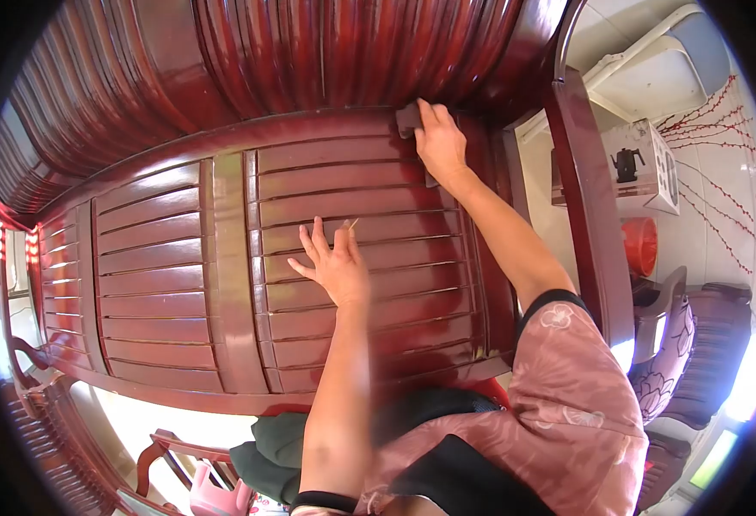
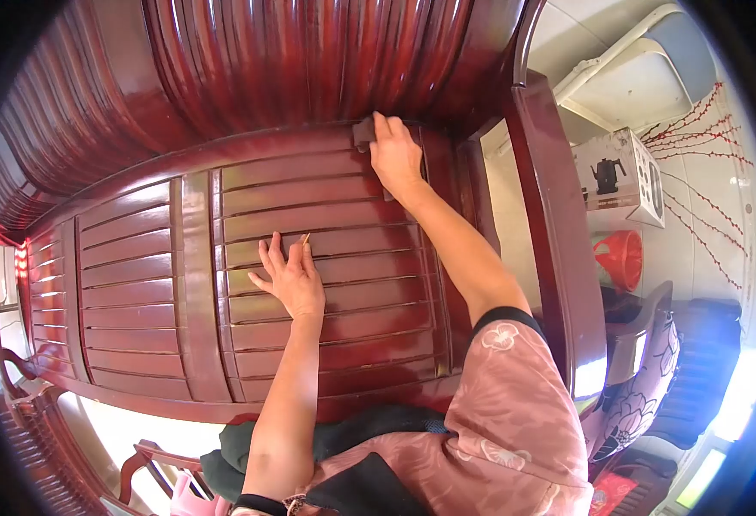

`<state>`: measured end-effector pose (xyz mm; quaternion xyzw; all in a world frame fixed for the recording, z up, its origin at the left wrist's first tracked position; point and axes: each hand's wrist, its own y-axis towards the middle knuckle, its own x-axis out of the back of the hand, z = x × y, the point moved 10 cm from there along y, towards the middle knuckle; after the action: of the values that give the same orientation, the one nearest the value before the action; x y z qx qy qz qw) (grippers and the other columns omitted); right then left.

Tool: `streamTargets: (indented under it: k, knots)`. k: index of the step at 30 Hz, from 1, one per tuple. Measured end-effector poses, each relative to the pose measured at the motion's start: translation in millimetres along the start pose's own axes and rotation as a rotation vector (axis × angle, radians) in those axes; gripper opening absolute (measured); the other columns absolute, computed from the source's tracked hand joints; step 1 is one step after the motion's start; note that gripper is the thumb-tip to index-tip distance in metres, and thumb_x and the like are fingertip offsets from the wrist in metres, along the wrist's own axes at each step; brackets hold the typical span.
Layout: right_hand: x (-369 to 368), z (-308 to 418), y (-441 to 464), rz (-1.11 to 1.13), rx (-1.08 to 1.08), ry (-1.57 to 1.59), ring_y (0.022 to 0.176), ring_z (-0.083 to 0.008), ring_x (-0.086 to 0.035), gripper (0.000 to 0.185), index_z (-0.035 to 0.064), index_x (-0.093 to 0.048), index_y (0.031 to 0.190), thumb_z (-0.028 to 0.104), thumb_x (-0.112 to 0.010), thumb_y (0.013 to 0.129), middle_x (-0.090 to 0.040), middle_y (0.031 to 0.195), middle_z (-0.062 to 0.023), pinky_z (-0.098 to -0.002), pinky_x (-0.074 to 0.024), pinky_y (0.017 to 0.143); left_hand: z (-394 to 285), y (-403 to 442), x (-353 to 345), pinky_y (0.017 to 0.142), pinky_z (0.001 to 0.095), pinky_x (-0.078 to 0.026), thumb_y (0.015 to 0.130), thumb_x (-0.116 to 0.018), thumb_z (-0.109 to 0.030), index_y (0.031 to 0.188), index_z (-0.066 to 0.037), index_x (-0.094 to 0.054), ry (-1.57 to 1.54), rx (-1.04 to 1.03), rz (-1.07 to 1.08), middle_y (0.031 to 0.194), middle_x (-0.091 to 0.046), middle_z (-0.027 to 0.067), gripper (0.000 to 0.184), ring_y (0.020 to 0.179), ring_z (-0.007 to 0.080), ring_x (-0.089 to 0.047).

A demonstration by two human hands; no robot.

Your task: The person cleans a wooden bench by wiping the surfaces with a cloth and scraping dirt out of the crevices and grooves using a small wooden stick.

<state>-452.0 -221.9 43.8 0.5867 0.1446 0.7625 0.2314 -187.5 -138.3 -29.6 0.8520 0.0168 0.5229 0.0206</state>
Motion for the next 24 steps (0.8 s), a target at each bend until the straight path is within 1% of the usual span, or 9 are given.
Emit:
streamTargets:
  k: [1,4,8,10,12,15,18,19,24]
  knots:
    - [-15.2,0.1,4.3,0.034,0.059,-0.055,0.101,-0.034,-0.061,0.046,0.0026,-0.057,0.128,0.009,-0.064,0.082,-0.056,0.11,-0.014,-0.0451,-0.0561,0.08,0.0,-0.8,0.0,0.113,0.0713,-0.011,0.101,-0.055,-0.032,0.106,-0.023,-0.069,-0.002,0.001,0.002,0.148,-0.046,0.0015,0.018,0.146,0.0287,-0.03]
    - [-66.1,-15.6,2.2,0.108,0.183,-0.33,0.09,-0.0307,-0.062,0.048,-0.003,-0.054,0.13,0.01,-0.059,0.084,-0.055,0.103,-0.0138,-0.04,-0.0597,0.067,-0.6,1.0,1.4,0.113,0.0713,-0.011,0.101,-0.055,-0.032,0.106,-0.023,-0.069,-0.014,0.01,-0.004,0.148,-0.046,0.002,0.018,0.146,0.0288,-0.03]
    - [-50.1,-13.6,0.4,0.196,0.215,-0.45,0.086,-0.029,-0.065,0.035,-0.0026,-0.059,0.115,0.011,-0.058,0.083,-0.056,0.1,-0.014,-0.0364,-0.0603,0.062,-0.3,0.9,2.4,0.113,0.0711,-0.011,0.101,-0.055,-0.032,0.106,-0.023,-0.07,-0.02,0.003,-0.003,0.148,-0.046,0.0027,0.018,0.146,0.029,-0.03]
    - [-44.8,-56.2,-5.5,0.258,-0.001,-0.541,0.084,-0.0313,-0.069,0.024,0.0004,-0.059,0.108,0.013,-0.057,0.088,-0.06,0.096,-0.0153,-0.0401,-0.0603,0.064,-0.5,0.0,2.3,0.114,0.0708,-0.011,0.101,-0.055,-0.032,0.105,-0.023,-0.07,-0.018,0.006,-0.003,0.149,-0.046,0.0028,0.017,0.146,0.0291,-0.03]
    - [-32.1,-101.3,-24.2,0.361,-0.266,-0.379,0.092,-0.0371,-0.069,0.025,0.0021,-0.061,0.11,0.019,-0.055,0.093,-0.064,0.101,-0.0196,-0.0465,-0.0588,0.072,-1.6,0.4,2.9,0.114,0.0706,-0.01,0.101,-0.055,-0.032,0.105,-0.023,-0.07,-0.013,0.006,-0.006,0.149,-0.045,0.0027,0.017,0.146,0.0291,-0.03]
    - [5.6,-113.6,-42.9,0.177,-0.495,-0.114,0.1,-0.0419,-0.067,0.034,0.005,-0.063,0.113,0.033,-0.057,0.095,-0.068,0.108,-0.0222,-0.0516,-0.0548,0.083,-0.6,0.2,1.0,0.114,0.0705,-0.01,0.1,-0.056,-0.032,0.104,-0.024,-0.07,-0.002,0.005,-0.008,0.148,-0.045,0.002,0.016,0.146,0.0289,-0.03]
    - [-3.2,-111.9,-40.5,0.246,-0.718,0.058,0.105,-0.043,-0.065,0.043,0.0107,-0.066,0.118,0.046,-0.059,0.094,-0.069,0.112,-0.0204,-0.0521,-0.0511,0.089,-0.1,0.0,-0.4,0.114,0.0706,-0.011,0.1,-0.056,-0.032,0.104,-0.024,-0.07,0.012,0.004,-0.012,0.148,-0.046,0.0013,0.016,0.146,0.0284,-0.031]
    - [-22.5,-126.0,-41.4,0.161,-0.725,0.12,0.107,-0.0408,-0.065,0.045,0.013,-0.067,0.12,0.049,-0.061,0.092,-0.07,0.111,-0.0191,-0.0503,-0.0502,0.091,-0.4,-0.2,-0.3,0.114,0.0706,-0.011,0.1,-0.056,-0.032,0.104,-0.024,-0.07,0.011,0.001,-0.019,0.148,-0.046,0.0011,0.016,0.146,0.0282,-0.031]
    - [-51.0,-124.3,-15.6,0.073,-0.954,0.34,0.105,-0.0399,-0.066,0.043,0.0079,-0.075,0.103,0.046,-0.068,0.085,-0.071,0.105,-0.0217,-0.0452,-0.0514,0.092,0.0,0.3,-0.9,0.114,0.0704,-0.011,0.1,-0.057,-0.032,0.105,-0.024,-0.07,0.019,0.01,-0.02,0.147,-0.047,0.0012,0.016,0.146,0.0278,-0.032]
